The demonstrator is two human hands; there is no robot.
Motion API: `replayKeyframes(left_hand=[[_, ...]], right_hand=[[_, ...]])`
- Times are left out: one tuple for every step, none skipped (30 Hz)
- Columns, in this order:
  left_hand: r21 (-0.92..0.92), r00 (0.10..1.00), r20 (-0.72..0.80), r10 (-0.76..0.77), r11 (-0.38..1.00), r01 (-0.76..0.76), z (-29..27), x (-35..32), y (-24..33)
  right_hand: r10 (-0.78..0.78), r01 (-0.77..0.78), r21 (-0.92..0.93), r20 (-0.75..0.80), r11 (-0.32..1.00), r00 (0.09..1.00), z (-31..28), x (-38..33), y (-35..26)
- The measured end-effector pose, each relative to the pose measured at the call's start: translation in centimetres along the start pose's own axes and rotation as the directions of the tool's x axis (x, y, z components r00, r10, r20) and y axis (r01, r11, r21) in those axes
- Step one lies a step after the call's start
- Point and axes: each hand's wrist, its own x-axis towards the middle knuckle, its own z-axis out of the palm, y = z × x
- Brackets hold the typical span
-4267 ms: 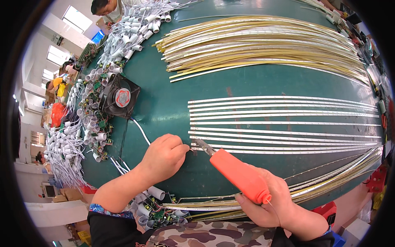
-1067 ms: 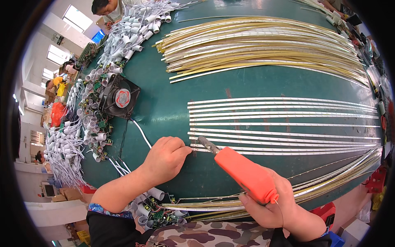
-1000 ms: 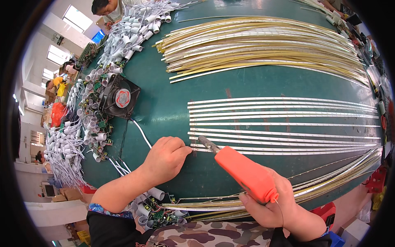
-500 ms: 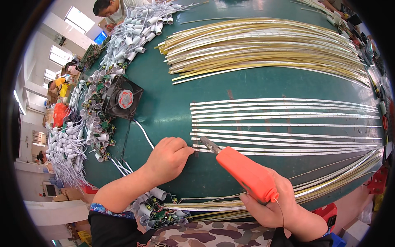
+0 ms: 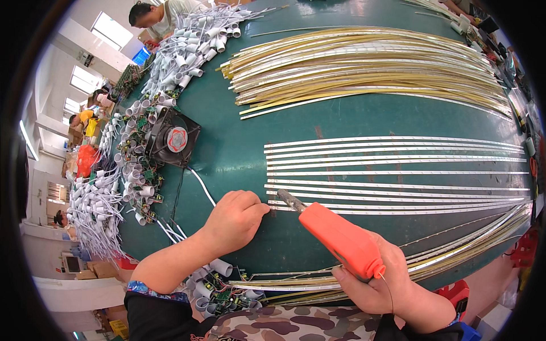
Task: The person arranges LED strips in a row on the table by hand. The person then solders wires from circuit boards onto the ends of the LED strips using a soldering gun.
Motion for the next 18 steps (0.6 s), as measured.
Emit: replayKeyframes(left_hand=[[-0.001, 1.000, 0.001, -0.002, 1.000, 0.002, 0.0, 0.0, 0.0], [0.002, 1.000, 0.003, 0.001, 1.000, -0.001, 0.0, 0.0, 0.1], [0.003, 1.000, 0.004, -0.003, 1.000, 0.003, 0.1, -0.1, 0.1], [0.004, 1.000, 0.005, -0.008, 1.000, 0.007, 0.1, -0.1, 0.1], [0.006, 1.000, 0.008, -0.005, 1.000, 0.005, 0.1, -0.1, 0.1], [0.006, 1.000, -0.002, 0.001, 1.000, -0.001, 0.2, -0.1, 0.1], [0.005, 1.000, -0.011, 0.007, 1.000, -0.007, 0.2, -0.1, 0.2], [0.006, 1.000, -0.008, 0.012, 1.000, -0.012, 0.1, 0.0, 0.2], [0.006, 1.000, 0.008, 0.005, 1.000, -0.005, 0.0, 0.1, 0.2], [0.004, 1.000, 0.024, -0.002, 1.000, 0.002, -0.1, 0.2, 0.2], [0.010, 1.000, 0.026, 0.001, 1.000, -0.001, -0.3, 0.2, 0.3], [-0.031, 0.998, 0.053, -0.021, 0.999, 0.023, -0.7, 0.1, 0.4], [-0.071, 0.996, 0.080, -0.043, 0.996, 0.049, -1.1, 0.0, 0.5], [-0.070, 0.996, 0.083, -0.041, 0.996, 0.047, -2.0, -0.1, 0.6], [-0.102, 0.990, 0.086, -0.109, 0.988, 0.118, -3.0, -0.3, 0.7], [-0.132, 0.979, 0.091, -0.181, 0.973, 0.192, -3.9, -0.7, 0.5], [-0.122, 0.978, 0.087, -0.191, 0.972, 0.201, -4.7, -1.5, -0.1], [-0.042, 0.969, 0.098, -0.227, 0.972, 0.232, -5.6, -2.8, -1.1]], right_hand=[[-0.001, 0.001, 0.002, -0.002, 1.000, 1.000, -0.1, 0.0, 0.0], [-0.008, 0.008, -0.007, 0.005, 1.000, 1.000, -0.1, 0.0, -0.1], [-0.014, 0.014, -0.016, 0.012, 1.000, 1.000, -0.1, 0.0, -0.1], [-0.015, 0.015, -0.014, 0.009, 1.000, 1.000, -0.1, -0.1, -0.1], [-0.031, 0.031, -0.018, 0.004, 0.999, 1.000, -0.1, -0.1, -0.1], [-0.047, 0.047, -0.022, 0.000, 0.999, 0.999, -0.1, -0.1, -0.1], [-0.046, 0.046, -0.020, -0.004, 0.999, 0.999, -0.1, -0.1, -0.1], [-0.069, 0.069, -0.022, -0.008, 0.997, 0.998, -0.1, -0.1, 0.0], [-0.091, 0.091, -0.024, -0.012, 0.996, 0.996, -0.1, 0.0, 0.0], [-0.089, 0.089, -0.022, -0.017, 0.996, 0.996, -0.1, 0.1, -0.1], [-0.072, 0.072, -0.008, -0.027, 0.997, 0.997, -0.2, 0.1, -0.1], [-0.055, 0.055, 0.006, -0.036, 0.998, 0.998, -0.2, 0.2, -0.1], [-0.058, 0.058, 0.011, -0.039, 0.998, 0.998, 0.0, 0.1, 0.1], [-0.045, 0.049, 0.048, -0.079, 0.998, 0.996, 0.1, 0.1, 0.3], [-0.032, 0.042, 0.086, -0.116, 0.995, 0.993, 0.1, 0.0, 0.5], [-0.034, 0.045, 0.091, -0.114, 0.995, 0.993, -0.1, 0.0, 0.5], [-0.053, 0.056, 0.037, -0.081, 0.998, 0.995, -0.6, 0.0, 0.3], [-0.082, 0.082, -0.008, -0.031, 0.997, 0.996, -1.0, 0.5, 0.3]])
